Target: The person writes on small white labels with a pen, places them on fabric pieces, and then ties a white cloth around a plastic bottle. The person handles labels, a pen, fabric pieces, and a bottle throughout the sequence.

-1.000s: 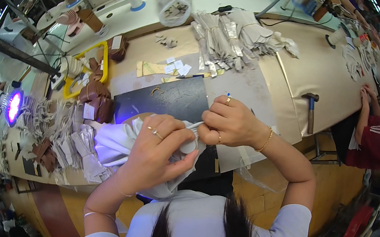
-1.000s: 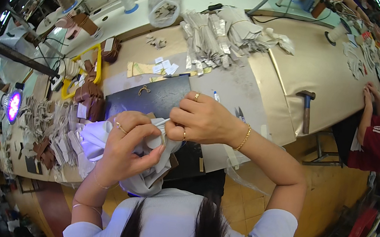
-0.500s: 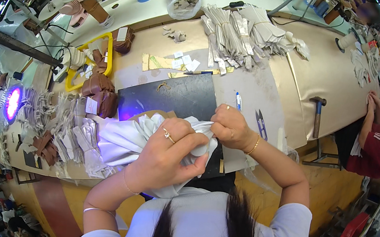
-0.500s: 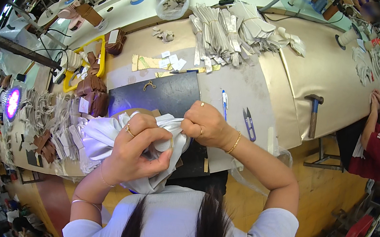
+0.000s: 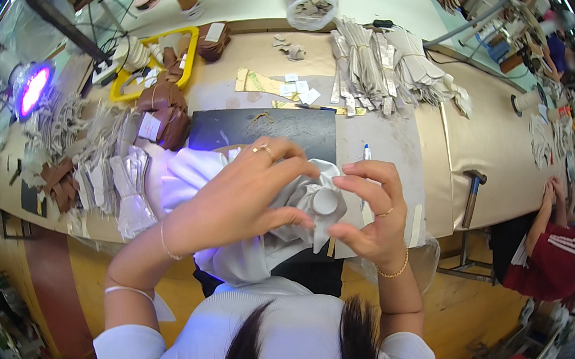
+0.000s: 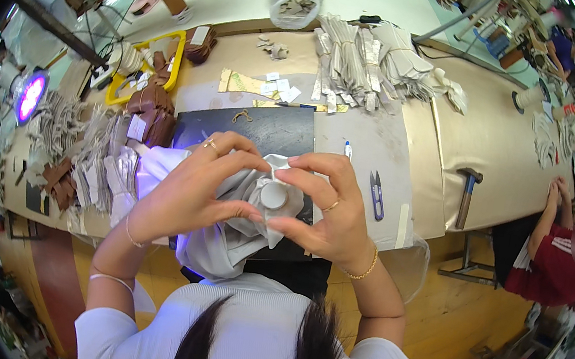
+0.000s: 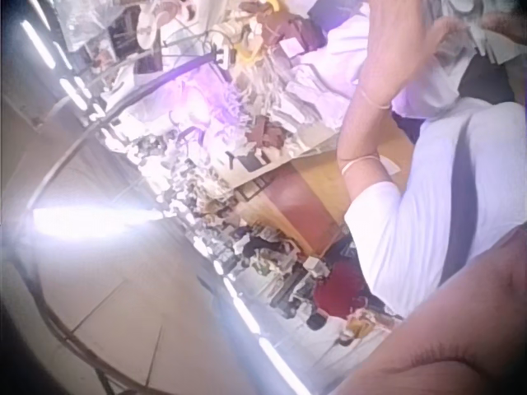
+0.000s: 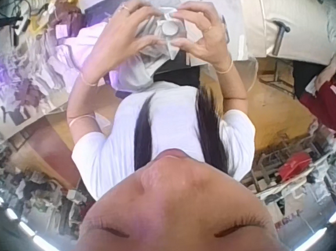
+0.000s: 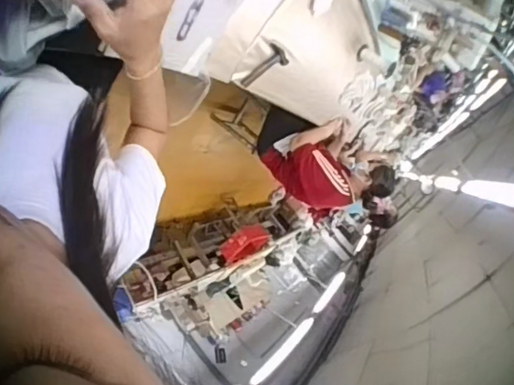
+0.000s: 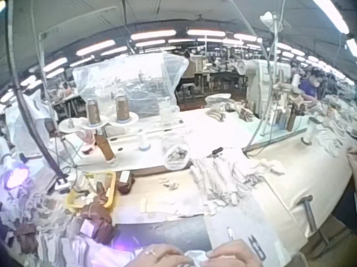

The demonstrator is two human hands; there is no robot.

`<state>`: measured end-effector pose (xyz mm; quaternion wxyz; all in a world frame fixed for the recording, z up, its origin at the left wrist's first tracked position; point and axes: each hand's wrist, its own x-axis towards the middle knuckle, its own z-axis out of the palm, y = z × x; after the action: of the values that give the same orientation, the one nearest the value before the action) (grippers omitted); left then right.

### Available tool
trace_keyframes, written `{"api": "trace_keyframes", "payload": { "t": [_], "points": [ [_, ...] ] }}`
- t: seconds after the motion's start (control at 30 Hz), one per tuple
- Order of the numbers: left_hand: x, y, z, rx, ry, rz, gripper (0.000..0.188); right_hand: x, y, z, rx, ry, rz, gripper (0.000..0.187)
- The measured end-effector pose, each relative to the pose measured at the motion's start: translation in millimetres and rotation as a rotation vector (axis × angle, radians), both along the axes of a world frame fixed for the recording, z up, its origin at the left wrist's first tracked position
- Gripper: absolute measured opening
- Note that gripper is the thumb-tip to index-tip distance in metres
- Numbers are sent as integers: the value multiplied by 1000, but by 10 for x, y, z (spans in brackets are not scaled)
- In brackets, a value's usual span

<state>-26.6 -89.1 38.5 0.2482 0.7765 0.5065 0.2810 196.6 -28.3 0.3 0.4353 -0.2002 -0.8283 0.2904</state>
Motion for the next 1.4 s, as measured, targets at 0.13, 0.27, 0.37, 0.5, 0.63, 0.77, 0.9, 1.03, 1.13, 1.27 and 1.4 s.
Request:
{"api": "trace_keyframes", "payload": {
  "t": [0.13,0.27,0.37,0.5,0.63,0.77,0.9,1.03,1.13,1.27,1.4],
  "points": [
    [-65,114,-3,9,111,-112,32,-105,-49,-31,-39,-94,-23,50],
    [-75,112,-173,60,128,-244,18,-141,-46,-60,-36,-118,-34,44],
    [-95,33,-212,139,296,-239,11,-144,-37,-105,-33,-100,-18,39],
    [-64,-167,-299,218,398,-184,9,-174,-74,-145,-11,-101,10,38],
    [-24,-207,-242,136,501,-174,12,-178,-63,-184,55,-96,7,38],
    [-1,-169,-191,165,584,-168,13,-210,-72,-269,52,-36,-67,39],
    [2,-137,-146,121,599,-125,12,-165,-89,-307,-101,19,-48,43],
    [2,-135,-67,216,496,-65,13,208,96,-501,-316,68,-274,56],
    [110,-275,10,206,366,105,21,584,244,-936,-369,-409,-696,51],
    [260,-372,-22,75,97,230,32,812,197,-1487,-301,-745,-914,35],
    [360,-350,-77,22,-36,316,33,824,213,-1530,-464,-723,-884,27]
  ]
}}
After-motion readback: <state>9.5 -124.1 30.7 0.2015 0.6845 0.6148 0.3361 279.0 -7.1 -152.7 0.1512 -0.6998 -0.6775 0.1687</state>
